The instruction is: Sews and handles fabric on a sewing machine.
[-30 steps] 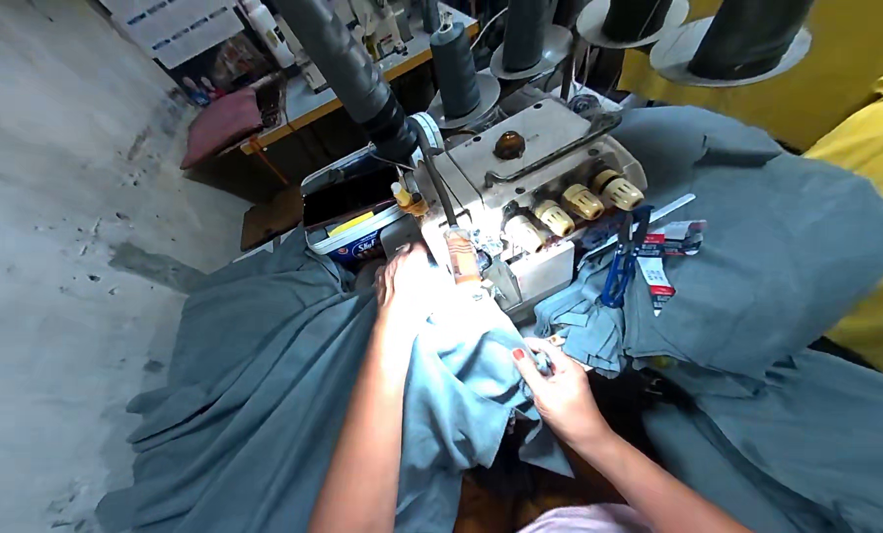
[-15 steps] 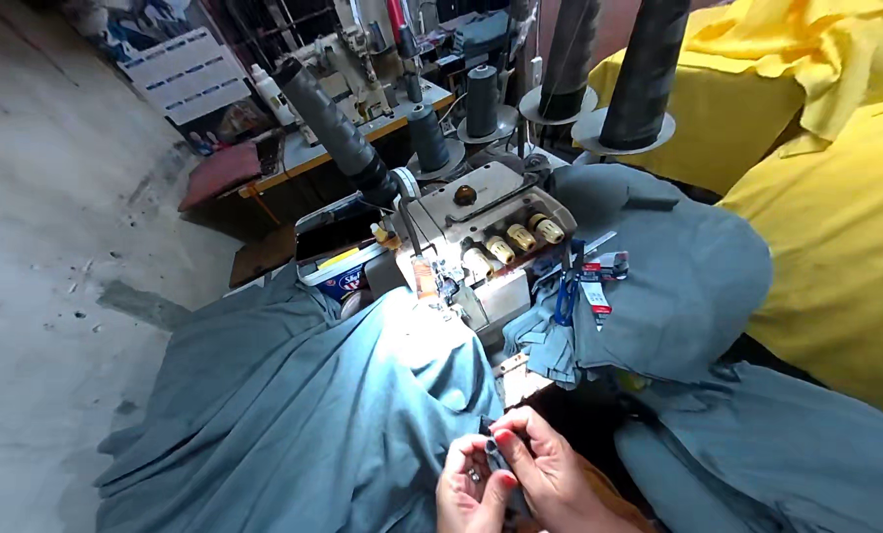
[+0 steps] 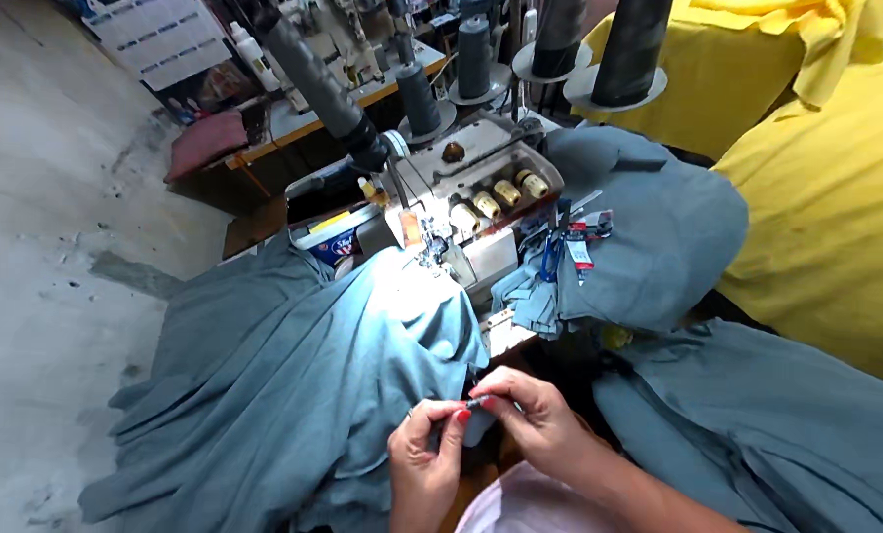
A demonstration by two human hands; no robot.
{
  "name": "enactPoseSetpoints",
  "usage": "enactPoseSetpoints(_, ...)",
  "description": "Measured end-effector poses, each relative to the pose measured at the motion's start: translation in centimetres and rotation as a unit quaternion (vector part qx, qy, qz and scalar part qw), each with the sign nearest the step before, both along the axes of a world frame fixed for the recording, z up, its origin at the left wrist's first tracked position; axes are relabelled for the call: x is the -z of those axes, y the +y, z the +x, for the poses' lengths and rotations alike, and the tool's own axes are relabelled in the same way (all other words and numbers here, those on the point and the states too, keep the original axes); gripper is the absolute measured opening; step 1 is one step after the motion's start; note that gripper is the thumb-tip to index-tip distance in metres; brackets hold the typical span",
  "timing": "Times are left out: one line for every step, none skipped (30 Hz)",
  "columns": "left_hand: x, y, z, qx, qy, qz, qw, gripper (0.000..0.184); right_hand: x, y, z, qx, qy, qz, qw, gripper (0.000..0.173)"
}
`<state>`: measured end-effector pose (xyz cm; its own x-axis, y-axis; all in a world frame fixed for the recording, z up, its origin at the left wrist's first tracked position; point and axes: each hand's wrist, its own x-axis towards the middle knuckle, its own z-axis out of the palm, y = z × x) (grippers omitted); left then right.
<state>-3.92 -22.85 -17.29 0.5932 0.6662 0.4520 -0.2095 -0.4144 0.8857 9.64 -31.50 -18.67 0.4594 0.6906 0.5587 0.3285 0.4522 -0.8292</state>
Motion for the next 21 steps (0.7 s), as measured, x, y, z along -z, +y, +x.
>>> enactPoseSetpoints(-0.2,0.0,-0.3,0.048,-0.024,-0.045,0.998,0.012,-0.2,-0.1,0.0,-0.009,0.000,0.011,1.000,0.016)
enactPoseSetpoints(-0.3,0.1,-0.5,0.116,-0.059,-0.106,0.986,0.019,-0.4,-0.2,0.0,-0.028,0.007,0.023,0.999,0.016)
enactPoseSetpoints(-0.4,0.0,-0.4,0.173,-0.096,-0.164,0.966,0.023,-0.6,-0.4,-0.1,-0.052,0.021,0.036,0.998,0.015)
enactPoseSetpoints(-0.4,-0.1,-0.2,0.207,-0.118,-0.196,0.951,0.023,-0.8,-0.5,-0.4,-0.076,0.037,0.047,0.995,0.013)
enactPoseSetpoints(-0.3,-0.1,-0.1,0.226,-0.123,-0.204,0.945,0.021,-0.9,-0.5,-0.7,-0.095,0.054,0.055,0.992,0.011)
enactPoseSetpoints(-0.2,-0.2,0.0,0.240,-0.128,-0.213,0.938,0.019,-0.9,-0.5,-1.0,-0.112,0.069,0.060,0.989,0.009)
enactPoseSetpoints(0.1,-0.1,0.1,0.257,-0.136,-0.224,0.930,0.018,-0.8,-0.4,-1.2,-0.126,0.086,0.061,0.986,0.007)
enactPoseSetpoints(0.4,0.2,0.2,0.277,-0.141,-0.230,0.922,0.019,-0.7,-0.4,-1.3,-0.138,0.105,0.060,0.983,0.006)
enactPoseSetpoints(0.6,0.4,0.3,0.294,-0.142,-0.231,0.916,0.020,-0.5,-0.3,-1.4,-0.148,0.123,0.059,0.980,0.007)
enactPoseSetpoints(0.9,0.7,0.3,0.307,-0.141,-0.229,0.913,0.020,-0.4,-0.3,-1.5,-0.157,0.137,0.057,0.976,0.007)
enactPoseSetpoints(1.1,0.8,0.3,0.314,-0.140,-0.224,0.912,0.019,-0.2,-0.2,-1.5,-0.165,0.147,0.054,0.974,0.007)
enactPoseSetpoints(1.2,0.9,0.4,0.316,-0.137,-0.216,0.914,0.017,-0.2,-0.2,-1.5,-0.171,0.151,0.049,0.972,0.007)
enactPoseSetpoints(1.4,1.0,0.4,0.314,-0.137,-0.212,0.915,0.015,-0.1,-0.2,-1.5,-0.177,0.149,0.043,0.972,0.008)
enactPoseSetpoints(1.5,1.0,0.3,0.311,-0.137,-0.211,0.917,0.014,-0.1,-0.1,-1.3,-0.183,0.144,0.038,0.972,0.010)
enactPoseSetpoints(1.6,0.9,0.3,0.306,-0.138,-0.212,0.918,0.014,-0.1,-0.1,-1.2,-0.188,0.135,0.031,0.972,0.011)
enactPoseSetpoints(1.6,0.9,0.3,0.301,-0.139,-0.212,0.920,0.014,-0.1,-0.2,-1.0,-0.195,0.127,0.026,0.972,0.012)
enactPoseSetpoints(1.6,0.8,0.3,0.298,-0.141,-0.212,0.920,0.015,-0.1,-0.2,-0.9,-0.201,0.122,0.022,0.972,0.013)
enactPoseSetpoints(1.7,0.7,0.3,0.297,-0.145,-0.211,0.920,0.017,-0.2,-0.2,-0.8,-0.208,0.121,0.021,0.970,0.012)
enactPoseSetpoints(1.7,0.7,0.4,0.298,-0.150,-0.208,0.919,0.019,-0.2,-0.1,-0.7,-0.215,0.125,0.019,0.968,0.012)
enactPoseSetpoints(1.6,0.7,0.4,0.299,-0.151,-0.204,0.920,0.019,-0.2,-0.1,-0.7,-0.221,0.136,0.017,0.966,0.011)
enactPoseSetpoints(1.6,0.8,0.4,0.300,-0.147,-0.198,0.921,0.018,-0.2,0.0,-0.7,-0.226,0.151,0.013,0.962,0.010)
